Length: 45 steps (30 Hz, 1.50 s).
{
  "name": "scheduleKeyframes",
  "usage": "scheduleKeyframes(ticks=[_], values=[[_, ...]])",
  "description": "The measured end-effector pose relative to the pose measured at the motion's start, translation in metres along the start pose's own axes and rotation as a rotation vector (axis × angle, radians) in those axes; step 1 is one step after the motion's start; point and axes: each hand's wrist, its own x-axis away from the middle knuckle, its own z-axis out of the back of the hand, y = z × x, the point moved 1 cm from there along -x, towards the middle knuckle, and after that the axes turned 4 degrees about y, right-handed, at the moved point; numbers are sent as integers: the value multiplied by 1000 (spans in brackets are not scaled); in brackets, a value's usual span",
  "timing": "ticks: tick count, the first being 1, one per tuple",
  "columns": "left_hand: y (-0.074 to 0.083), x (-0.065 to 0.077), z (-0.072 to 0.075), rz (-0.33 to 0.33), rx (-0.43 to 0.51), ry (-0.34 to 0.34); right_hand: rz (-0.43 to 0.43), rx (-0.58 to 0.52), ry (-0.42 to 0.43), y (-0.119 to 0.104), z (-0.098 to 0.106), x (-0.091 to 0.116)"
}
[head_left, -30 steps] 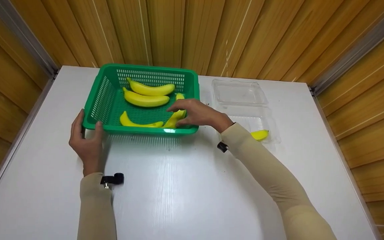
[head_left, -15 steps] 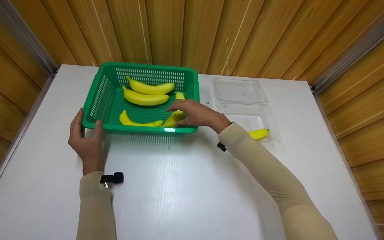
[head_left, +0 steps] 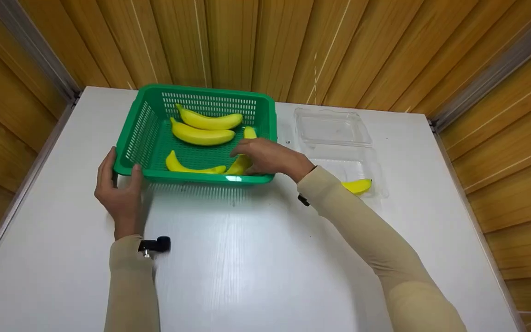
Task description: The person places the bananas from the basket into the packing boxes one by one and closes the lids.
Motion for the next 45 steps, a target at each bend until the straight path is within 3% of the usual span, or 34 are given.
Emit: scheduleKeyframes(ticks=[3, 7, 13, 20, 27, 33, 45], values=[[-5, 3, 2, -42, 15, -2, -18, 23, -47, 1, -1, -9], [-8, 4, 2, -43, 19, -3, -65, 60, -104, 0, -4, -17], [-8, 2, 2, -31, 19, -8, -70, 108, -102, -1, -9, -27], [-10, -1, 4, -42, 18, -4, -81, 50, -81, -2, -10, -41], [-10, 0, 3, -43, 15, -7, -128, -81, -57, 4, -14, -57], [-11, 0, 0, -87, 29, -10, -137, -170, -42, 9, -18, -60], [-17, -4, 4, -61, 46, -24, -156, -117, -72, 7, -18, -61]])
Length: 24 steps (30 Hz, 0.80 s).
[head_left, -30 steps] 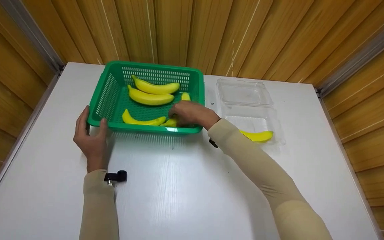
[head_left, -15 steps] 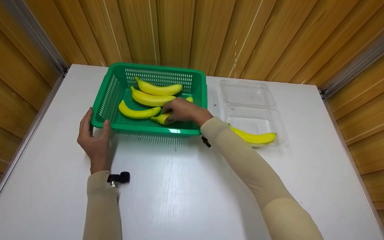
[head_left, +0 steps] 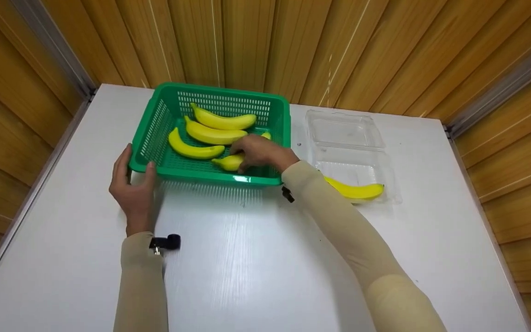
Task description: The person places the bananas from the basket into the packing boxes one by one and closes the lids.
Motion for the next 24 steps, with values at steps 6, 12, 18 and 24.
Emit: scheduleKeyframes(ticks=[6, 12, 18, 24], values=[[1, 1, 0, 0, -15, 3, 32, -72, 40, 0, 0, 0], [3, 2, -1, 4, -9, 2, 81, -162, 121, -2, 3, 4], [3, 1, -2, -12, -18, -9, 123, -242, 256, -5, 14, 16], [-1, 0, 1, 8, -18, -2, 194, -282, 356, -14, 30, 33]])
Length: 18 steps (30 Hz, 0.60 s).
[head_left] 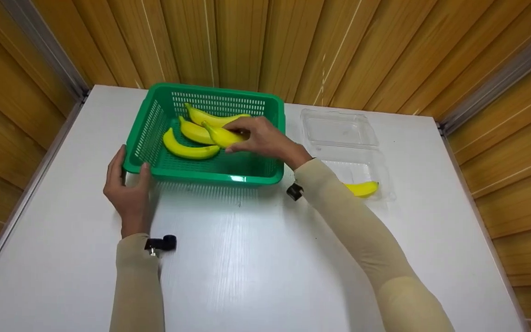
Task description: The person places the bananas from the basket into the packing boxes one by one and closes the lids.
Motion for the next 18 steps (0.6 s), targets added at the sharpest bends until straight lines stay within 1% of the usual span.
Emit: scheduleKeyframes(ticks=[6, 14, 18], values=[[-4, 0, 3, 21, -2, 3, 68, 30, 47, -14, 16, 12], [-2, 0, 2, 30, 2, 4, 78, 81, 86, -20, 31, 29], [-1, 1, 0, 17, 10, 4, 87, 99, 115, -22, 38, 39]])
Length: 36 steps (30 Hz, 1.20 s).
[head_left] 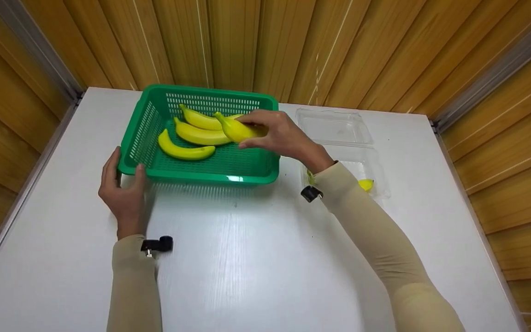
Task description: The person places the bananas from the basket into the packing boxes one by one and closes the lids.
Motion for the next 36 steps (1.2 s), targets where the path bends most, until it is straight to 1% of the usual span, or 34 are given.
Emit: scheduleKeyframes(ticks=[3, 6, 13, 19, 26, 29, 36], values=[[1, 0, -2, -39, 0, -1, 18, 13, 29, 1, 5, 7], [1, -1, -4, -52, 2, -5, 30, 19, 56, 2, 10, 15], [-1, -1, -6, -21, -1, -14, 10, 53, 89, 11, 20, 34], [2, -1, -7, -15, 5, -14, -25, 76, 115, 19, 24, 51], [5, 0, -3, -5, 8, 0, -52, 71, 155, 28, 24, 68], [4, 0, -2, 3, 8, 3, -79, 75, 176, 33, 25, 75], [4, 1, -1, -13, 9, 8, -110, 113, 230, 42, 31, 94]])
